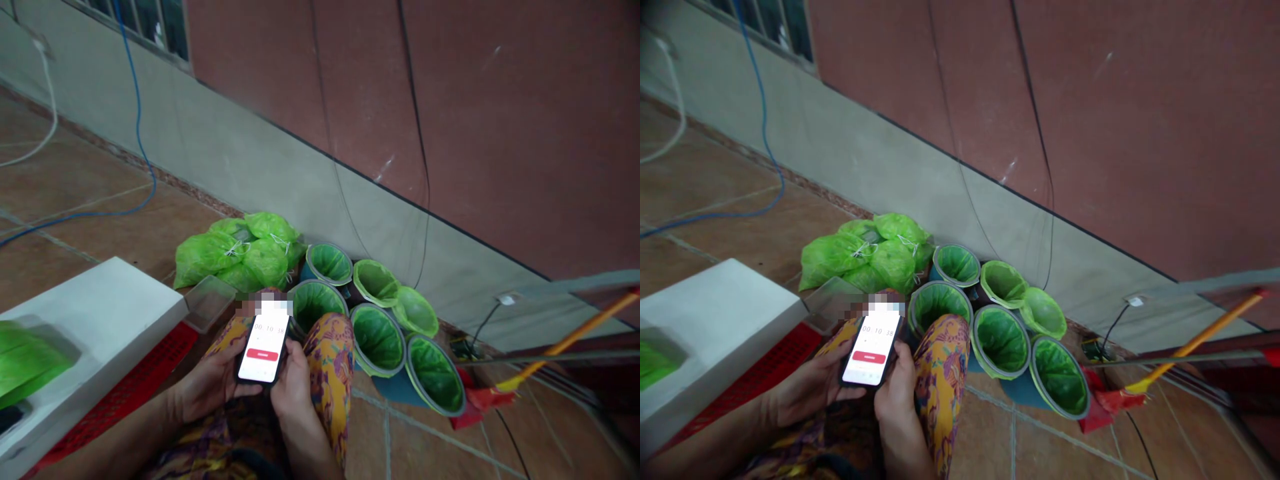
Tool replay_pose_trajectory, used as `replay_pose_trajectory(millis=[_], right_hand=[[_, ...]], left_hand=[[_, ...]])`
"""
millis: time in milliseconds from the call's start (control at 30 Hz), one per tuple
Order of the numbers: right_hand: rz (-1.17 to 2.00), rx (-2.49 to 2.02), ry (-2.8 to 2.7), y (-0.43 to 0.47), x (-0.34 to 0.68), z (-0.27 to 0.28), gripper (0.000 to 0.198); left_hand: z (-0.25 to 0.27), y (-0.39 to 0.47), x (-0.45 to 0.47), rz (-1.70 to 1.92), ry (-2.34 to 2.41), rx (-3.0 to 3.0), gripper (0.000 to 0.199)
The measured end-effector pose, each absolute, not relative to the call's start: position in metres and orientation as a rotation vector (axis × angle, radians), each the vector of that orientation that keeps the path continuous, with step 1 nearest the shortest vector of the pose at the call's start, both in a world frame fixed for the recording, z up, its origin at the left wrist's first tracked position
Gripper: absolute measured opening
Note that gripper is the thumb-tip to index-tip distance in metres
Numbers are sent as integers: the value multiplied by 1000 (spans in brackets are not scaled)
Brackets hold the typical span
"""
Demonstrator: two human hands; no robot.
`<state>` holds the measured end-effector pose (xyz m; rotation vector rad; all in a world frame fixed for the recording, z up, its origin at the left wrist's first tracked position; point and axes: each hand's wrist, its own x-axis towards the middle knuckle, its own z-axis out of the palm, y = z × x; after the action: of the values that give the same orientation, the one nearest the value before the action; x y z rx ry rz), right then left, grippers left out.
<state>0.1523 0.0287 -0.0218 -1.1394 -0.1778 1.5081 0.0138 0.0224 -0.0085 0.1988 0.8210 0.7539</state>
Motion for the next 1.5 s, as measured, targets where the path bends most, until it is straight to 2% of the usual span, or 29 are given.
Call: replay_pose_trajectory(millis=[200, 467, 733, 1033, 1500], right_hand=[[1564, -1107, -8, 29, 151, -14, 17], [1549, -1134, 38, 31, 152, -14, 17], [1557, -1125, 10, 31, 151, -17, 17], [1571, -1103, -28, 29, 155, -17, 15], [1626, -1041, -50, 26, 158, -18, 16]], left_hand=[[-6, 22, 13, 741, 824, 173, 45], [-11, 23, 13, 731, 814, 170, 55], [-20, 22, 11, 750, 806, 183, 49], [-15, 22, 12, 756, 805, 200, 52], [-7, 22, 14, 765, 830, 191, 43]])
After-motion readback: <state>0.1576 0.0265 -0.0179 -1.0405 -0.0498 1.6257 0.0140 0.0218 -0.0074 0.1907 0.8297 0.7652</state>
